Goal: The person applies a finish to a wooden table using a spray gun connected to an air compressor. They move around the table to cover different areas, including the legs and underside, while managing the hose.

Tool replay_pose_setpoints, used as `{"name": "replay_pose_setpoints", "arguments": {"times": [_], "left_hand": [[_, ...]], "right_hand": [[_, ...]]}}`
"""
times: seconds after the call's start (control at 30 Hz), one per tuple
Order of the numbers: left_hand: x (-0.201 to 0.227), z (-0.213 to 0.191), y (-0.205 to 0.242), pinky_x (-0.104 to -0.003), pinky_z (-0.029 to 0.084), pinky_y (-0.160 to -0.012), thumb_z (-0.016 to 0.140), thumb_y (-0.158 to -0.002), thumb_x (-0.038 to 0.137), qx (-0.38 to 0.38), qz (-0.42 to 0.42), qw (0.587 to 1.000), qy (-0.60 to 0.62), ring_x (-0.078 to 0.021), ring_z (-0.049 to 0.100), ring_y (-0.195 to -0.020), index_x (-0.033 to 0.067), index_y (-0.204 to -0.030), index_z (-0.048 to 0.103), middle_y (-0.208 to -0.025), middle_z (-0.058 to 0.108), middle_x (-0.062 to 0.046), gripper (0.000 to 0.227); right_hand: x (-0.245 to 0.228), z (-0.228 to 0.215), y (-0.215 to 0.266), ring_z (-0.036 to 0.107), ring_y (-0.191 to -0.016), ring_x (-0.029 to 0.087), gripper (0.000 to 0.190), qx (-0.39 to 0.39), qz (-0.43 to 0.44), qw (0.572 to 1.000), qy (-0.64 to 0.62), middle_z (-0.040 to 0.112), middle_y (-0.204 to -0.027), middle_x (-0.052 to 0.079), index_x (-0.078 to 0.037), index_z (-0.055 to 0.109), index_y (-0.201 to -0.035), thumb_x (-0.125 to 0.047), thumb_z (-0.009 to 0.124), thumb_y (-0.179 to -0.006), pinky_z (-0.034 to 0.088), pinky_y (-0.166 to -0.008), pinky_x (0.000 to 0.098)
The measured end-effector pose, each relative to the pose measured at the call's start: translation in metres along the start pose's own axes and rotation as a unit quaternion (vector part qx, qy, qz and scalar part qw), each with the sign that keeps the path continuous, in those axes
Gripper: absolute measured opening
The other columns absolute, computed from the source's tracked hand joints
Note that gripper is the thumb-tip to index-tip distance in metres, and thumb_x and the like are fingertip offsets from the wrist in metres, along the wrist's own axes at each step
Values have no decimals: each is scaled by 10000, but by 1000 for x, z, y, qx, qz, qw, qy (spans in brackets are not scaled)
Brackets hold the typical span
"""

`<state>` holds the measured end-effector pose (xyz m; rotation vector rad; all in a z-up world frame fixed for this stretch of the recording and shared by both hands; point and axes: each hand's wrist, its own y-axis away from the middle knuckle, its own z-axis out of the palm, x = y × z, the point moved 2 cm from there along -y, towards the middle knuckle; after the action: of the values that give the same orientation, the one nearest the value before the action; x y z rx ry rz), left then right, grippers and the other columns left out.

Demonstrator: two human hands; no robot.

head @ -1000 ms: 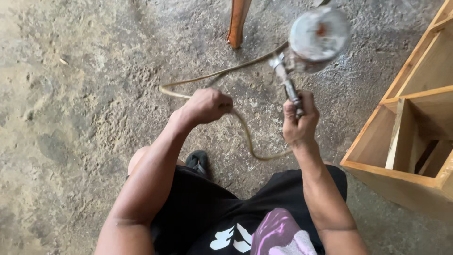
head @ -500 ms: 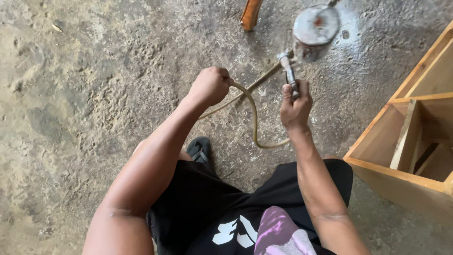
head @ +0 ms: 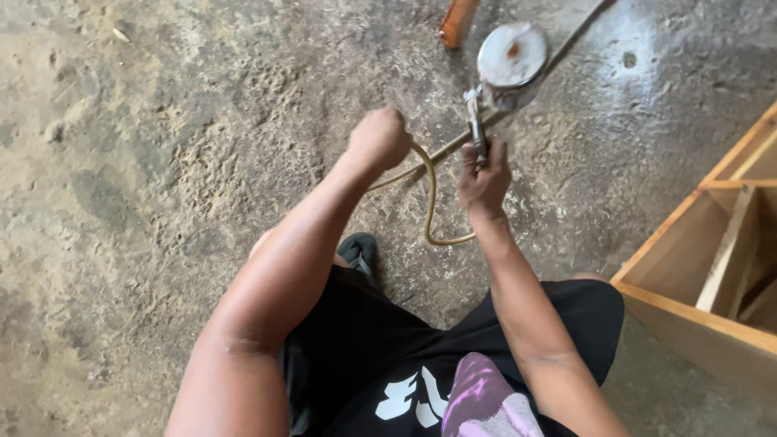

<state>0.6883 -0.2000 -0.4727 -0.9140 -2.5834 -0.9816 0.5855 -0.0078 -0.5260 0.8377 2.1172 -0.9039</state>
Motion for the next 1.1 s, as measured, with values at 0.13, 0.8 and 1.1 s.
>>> {"name": "replay_pose_setpoints", "arguments": {"times": [0.13, 0.8, 1.1], "left_hand": [[5, 14, -3, -406, 599, -807, 735, -861, 167, 11, 89, 994, -60, -278, 712, -876, 1, -916, 735, -969, 720, -169, 175], [7, 24, -10, -419, 614, -771, 698, -926, 146, -55, 86, 988, -115, -260, 720, -851, -4, -1027, 717, -964, 729, -166, 182], [11, -15, 1, -441, 585, -755, 749, -860, 174, 24, 135, 980, -141, -316, 725, -823, 52, -886, 755, -886, 739, -149, 125]], "right_hand": [[17, 31, 15, 482, -574, 97, 403, -34, 7, 997, 70, 549, -789, -29, -95, 543, -1054, -496, 512, -1081, 413, -441, 276], [108, 62, 40, 479, -565, 115, 445, 11, 94, 995, 9, 536, -758, -18, -108, 521, -1060, -541, 433, -1106, 430, -475, 294], [-7, 30, 14, 484, -581, 79, 513, 40, -48, 998, 31, 479, -761, -31, -112, 499, -1035, -612, 403, -1098, 447, -474, 285]]}}
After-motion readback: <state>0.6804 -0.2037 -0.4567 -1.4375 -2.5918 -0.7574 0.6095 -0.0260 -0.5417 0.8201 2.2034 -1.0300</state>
